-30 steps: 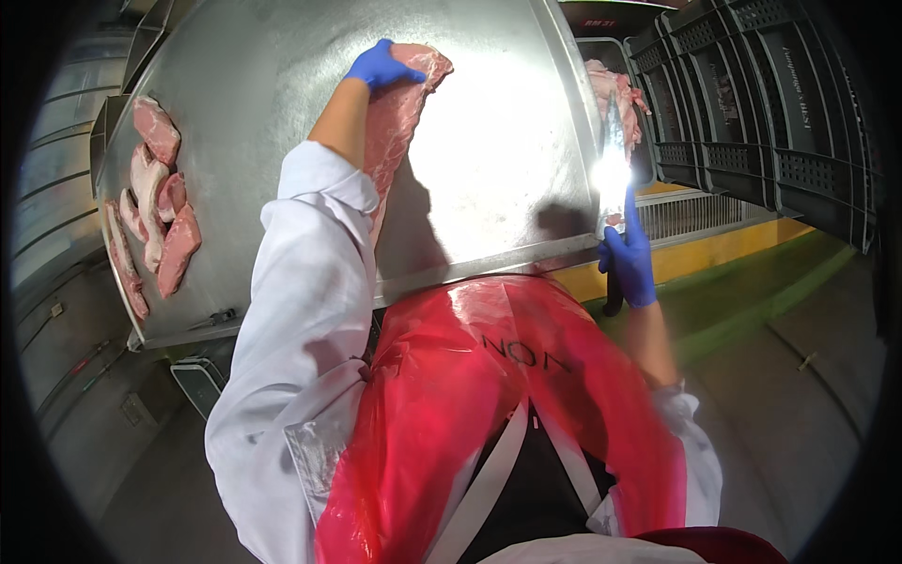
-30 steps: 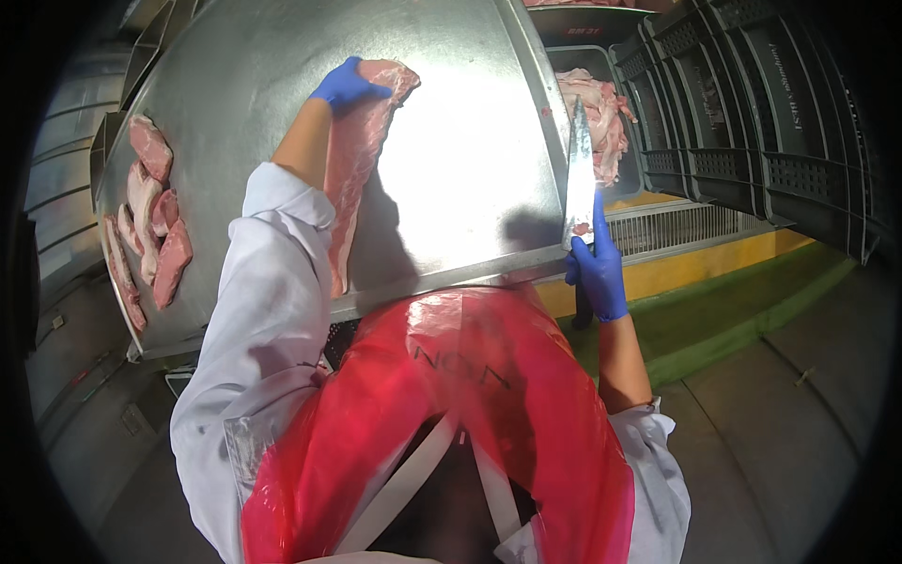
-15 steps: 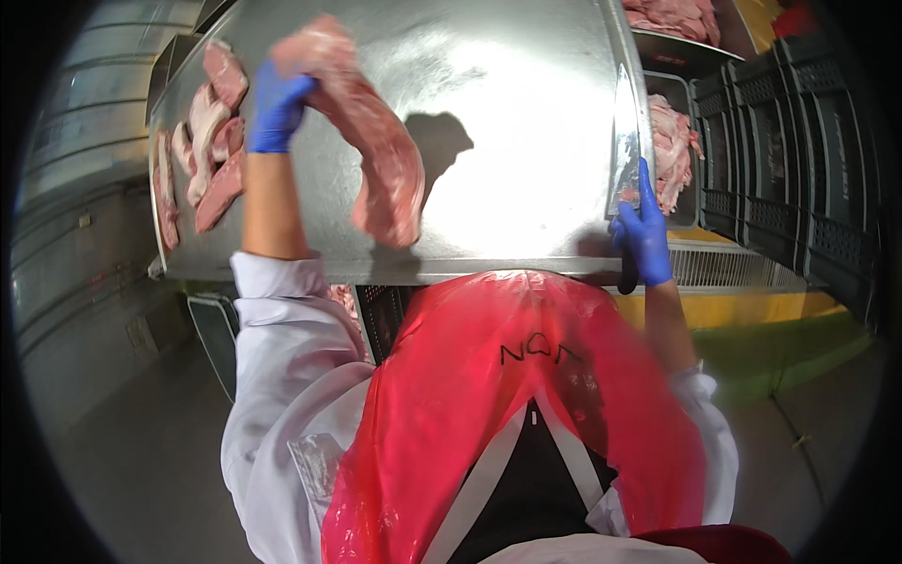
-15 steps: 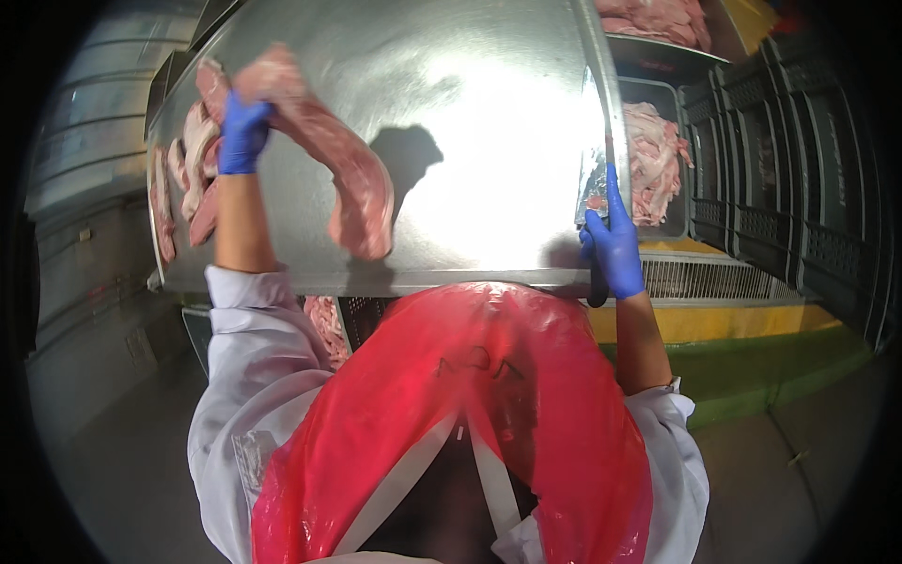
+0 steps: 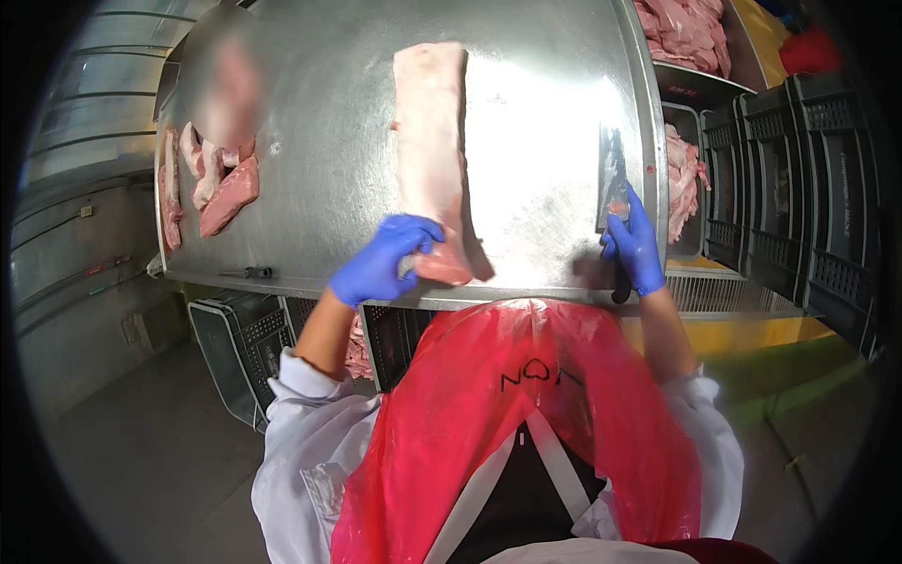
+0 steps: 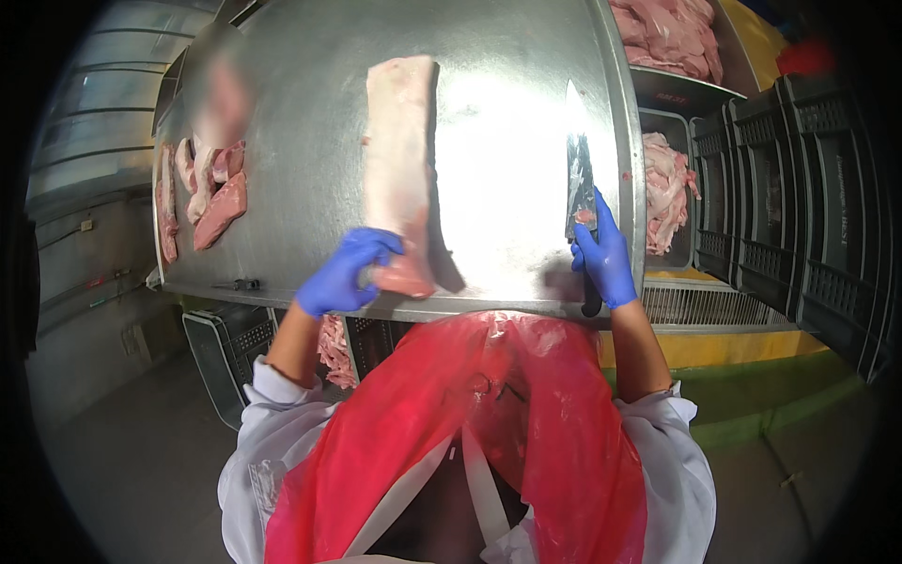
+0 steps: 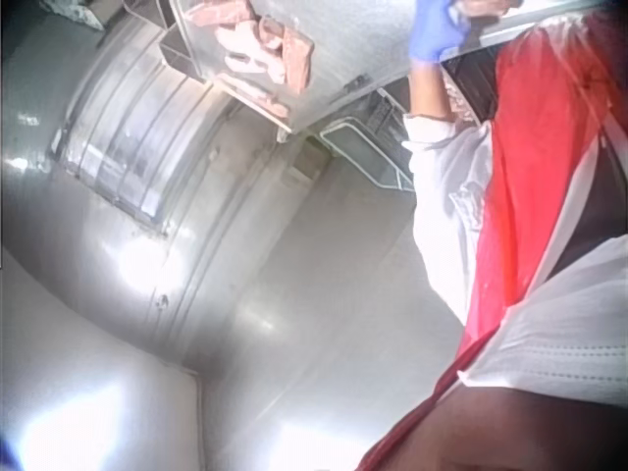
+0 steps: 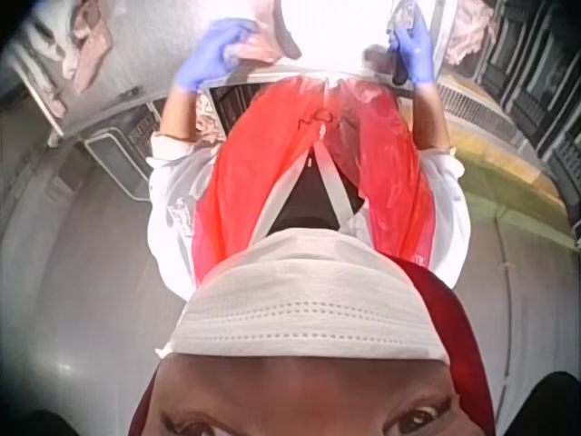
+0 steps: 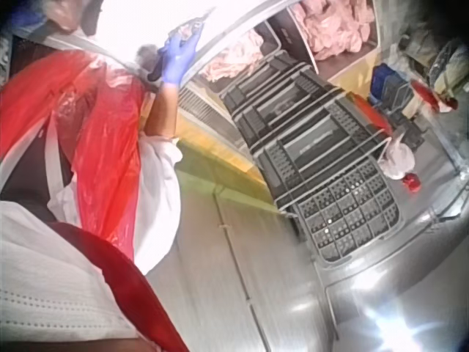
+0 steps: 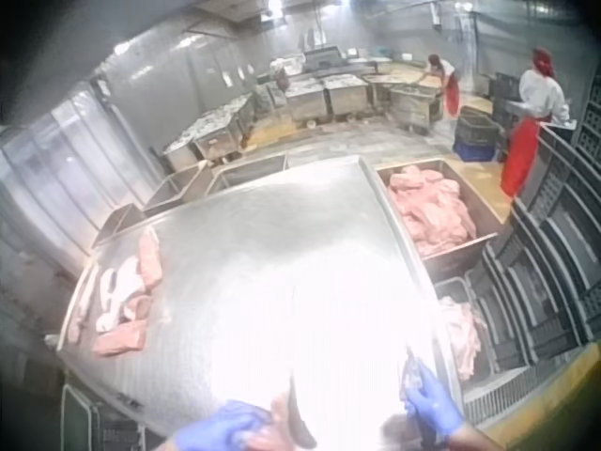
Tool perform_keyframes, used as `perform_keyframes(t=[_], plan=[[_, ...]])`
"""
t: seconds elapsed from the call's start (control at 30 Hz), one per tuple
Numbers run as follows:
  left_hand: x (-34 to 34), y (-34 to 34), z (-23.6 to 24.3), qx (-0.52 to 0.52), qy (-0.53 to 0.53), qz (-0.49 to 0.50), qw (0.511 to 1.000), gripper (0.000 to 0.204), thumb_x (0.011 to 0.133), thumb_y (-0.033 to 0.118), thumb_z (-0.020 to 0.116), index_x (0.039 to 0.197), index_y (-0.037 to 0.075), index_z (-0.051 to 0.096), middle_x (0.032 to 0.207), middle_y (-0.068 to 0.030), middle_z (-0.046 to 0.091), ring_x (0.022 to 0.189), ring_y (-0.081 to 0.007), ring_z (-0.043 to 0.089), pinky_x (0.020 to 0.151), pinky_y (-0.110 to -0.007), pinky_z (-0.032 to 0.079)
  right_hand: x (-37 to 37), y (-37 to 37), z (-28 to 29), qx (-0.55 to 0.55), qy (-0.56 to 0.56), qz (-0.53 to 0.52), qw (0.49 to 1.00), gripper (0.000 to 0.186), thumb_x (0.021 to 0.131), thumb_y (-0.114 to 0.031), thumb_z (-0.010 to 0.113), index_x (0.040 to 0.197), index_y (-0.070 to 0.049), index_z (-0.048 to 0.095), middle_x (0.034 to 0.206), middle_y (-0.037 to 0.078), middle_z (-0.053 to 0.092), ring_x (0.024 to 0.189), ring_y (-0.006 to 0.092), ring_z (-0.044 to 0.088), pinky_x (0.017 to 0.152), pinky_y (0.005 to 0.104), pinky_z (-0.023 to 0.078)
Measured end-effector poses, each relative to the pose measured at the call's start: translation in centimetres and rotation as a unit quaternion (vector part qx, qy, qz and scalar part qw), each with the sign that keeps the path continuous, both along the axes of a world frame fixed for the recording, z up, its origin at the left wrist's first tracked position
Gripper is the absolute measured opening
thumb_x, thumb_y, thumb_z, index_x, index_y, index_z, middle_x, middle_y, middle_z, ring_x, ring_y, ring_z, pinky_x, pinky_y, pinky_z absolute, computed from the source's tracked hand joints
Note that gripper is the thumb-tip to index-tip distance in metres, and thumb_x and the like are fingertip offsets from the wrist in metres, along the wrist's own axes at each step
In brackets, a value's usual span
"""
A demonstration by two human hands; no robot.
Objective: The person uses a knife to trim fat and connective tissue from large cuts of raw meat on a stainless steel table. They repeatedly slice along the meat, remove the trimmed pieces, and place them into a bin below the table. The process involves handling multiple pieces of meat sequentially.
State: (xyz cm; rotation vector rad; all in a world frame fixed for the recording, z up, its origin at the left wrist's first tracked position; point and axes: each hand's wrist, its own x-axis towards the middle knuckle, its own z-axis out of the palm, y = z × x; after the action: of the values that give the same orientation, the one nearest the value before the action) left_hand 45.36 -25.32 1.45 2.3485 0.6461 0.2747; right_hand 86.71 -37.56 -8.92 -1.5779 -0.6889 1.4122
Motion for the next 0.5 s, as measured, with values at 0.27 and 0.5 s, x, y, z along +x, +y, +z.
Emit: perform_keyframes(t=[0.27, 0.5], plan=[[13.7, 16.4, -14.2, 0.094, 0.173, 0.460, 0.866, 0.119, 0.072, 0.065, 0.081, 0.155, -0.002, 0.028, 0.160, -0.0254, 0.028, 0.149, -0.0471, 0.024, 0.117, -0.068, 0.024, -2.1, 5.3, -2.9, 0.002, 0.049, -0.025, 0.998, 0.037, 0.101, -0.016, 0.060, 0.135, -0.005, 0.050, 0.081, 0.004, 0.059, 0.059, 0.0074, 0.054, 0.052, 0.0250, 0.047], [7.8, 27.4, -17.3, -0.041, -0.044, 0.514, 0.856, 0.077, 0.074, 0.026, 0.081, 0.137, -0.002, 0.046, 0.134, -0.0238, 0.059, 0.119, -0.0389, 0.062, 0.100, -0.049, 0.052, -3.2, 8.7, -5.7, -0.024, 0.021, -0.039, 0.999, 0.039, 0.101, -0.015, 0.059, 0.136, -0.003, 0.048, 0.077, 0.006, 0.059, 0.055, 0.0106, 0.058, 0.050, 0.0271, 0.049]])
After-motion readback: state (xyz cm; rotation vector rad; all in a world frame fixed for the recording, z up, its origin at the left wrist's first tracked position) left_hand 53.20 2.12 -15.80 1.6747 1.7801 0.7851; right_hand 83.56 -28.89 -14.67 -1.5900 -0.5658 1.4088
